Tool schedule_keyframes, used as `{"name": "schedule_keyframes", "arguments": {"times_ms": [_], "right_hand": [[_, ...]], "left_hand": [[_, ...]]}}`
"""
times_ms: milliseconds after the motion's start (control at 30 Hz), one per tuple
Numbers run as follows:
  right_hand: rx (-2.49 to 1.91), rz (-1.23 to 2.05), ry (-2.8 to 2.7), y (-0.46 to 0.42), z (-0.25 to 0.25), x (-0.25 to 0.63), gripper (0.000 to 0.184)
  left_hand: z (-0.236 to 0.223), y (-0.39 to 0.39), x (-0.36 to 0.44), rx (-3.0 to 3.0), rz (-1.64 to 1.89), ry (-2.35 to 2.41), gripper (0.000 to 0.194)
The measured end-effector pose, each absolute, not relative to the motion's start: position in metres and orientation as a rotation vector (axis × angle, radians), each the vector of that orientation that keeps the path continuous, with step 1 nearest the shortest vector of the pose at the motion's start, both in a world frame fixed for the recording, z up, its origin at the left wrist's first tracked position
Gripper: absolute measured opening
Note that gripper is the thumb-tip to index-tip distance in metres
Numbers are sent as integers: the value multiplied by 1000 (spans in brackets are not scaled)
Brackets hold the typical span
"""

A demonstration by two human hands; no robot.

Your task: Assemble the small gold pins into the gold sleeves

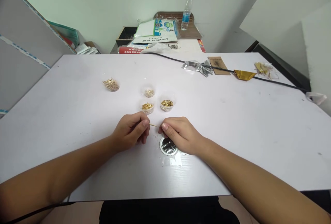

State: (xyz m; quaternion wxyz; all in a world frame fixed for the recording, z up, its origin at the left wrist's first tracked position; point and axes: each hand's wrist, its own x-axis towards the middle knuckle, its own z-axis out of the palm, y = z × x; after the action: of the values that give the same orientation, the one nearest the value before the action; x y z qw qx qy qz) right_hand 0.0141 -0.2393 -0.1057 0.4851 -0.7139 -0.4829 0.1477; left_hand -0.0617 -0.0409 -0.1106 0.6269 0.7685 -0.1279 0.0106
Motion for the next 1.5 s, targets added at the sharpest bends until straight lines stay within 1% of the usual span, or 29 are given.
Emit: {"name": "schedule_keyframes", "arguments": {"times_ms": [100, 167, 233, 300, 367, 433, 533, 633, 767, 1133, 1500], "right_hand": [[-1738, 361, -1200, -240, -105, 13, 35], [-1739, 354, -1207, -240, -105, 13, 35], [-1729, 358, -1211, -240, -106, 13, 34], [-1723, 365, -1214, -239, -107, 13, 34], [-1725, 372, -1215, -239, -108, 13, 34], [-1730, 379, -1215, -239, -109, 13, 34], [-1736, 377, -1216, -240, -109, 13, 34], [-1730, 374, -1215, -241, -109, 12, 35], [-1730, 387, -1218, -241, -110, 12, 35], [-1724, 379, -1234, -240, -110, 13, 34], [-1723, 382, -1243, -240, -108, 13, 34]], "left_hand": [[-103, -35, -63, 1791, 288, -323, 23], [-95, -23, -59, 1868, 604, -272, 21], [-86, -3, -52, 1946, 944, -162, 20], [-78, 23, -43, 2050, 1210, -4, 16], [-73, 49, -35, 2208, 1394, 135, 16], [-73, 70, -29, 2341, 1480, 225, 15], [-79, 87, -24, 2479, 1453, 313, 15], [-85, 90, -22, 2556, 1266, 430, 13], [-87, 89, -21, 2506, 1061, 570, 20], [-93, 96, -18, 2367, 937, 603, 15], [-91, 94, -18, 2312, 899, 591, 17]]}}
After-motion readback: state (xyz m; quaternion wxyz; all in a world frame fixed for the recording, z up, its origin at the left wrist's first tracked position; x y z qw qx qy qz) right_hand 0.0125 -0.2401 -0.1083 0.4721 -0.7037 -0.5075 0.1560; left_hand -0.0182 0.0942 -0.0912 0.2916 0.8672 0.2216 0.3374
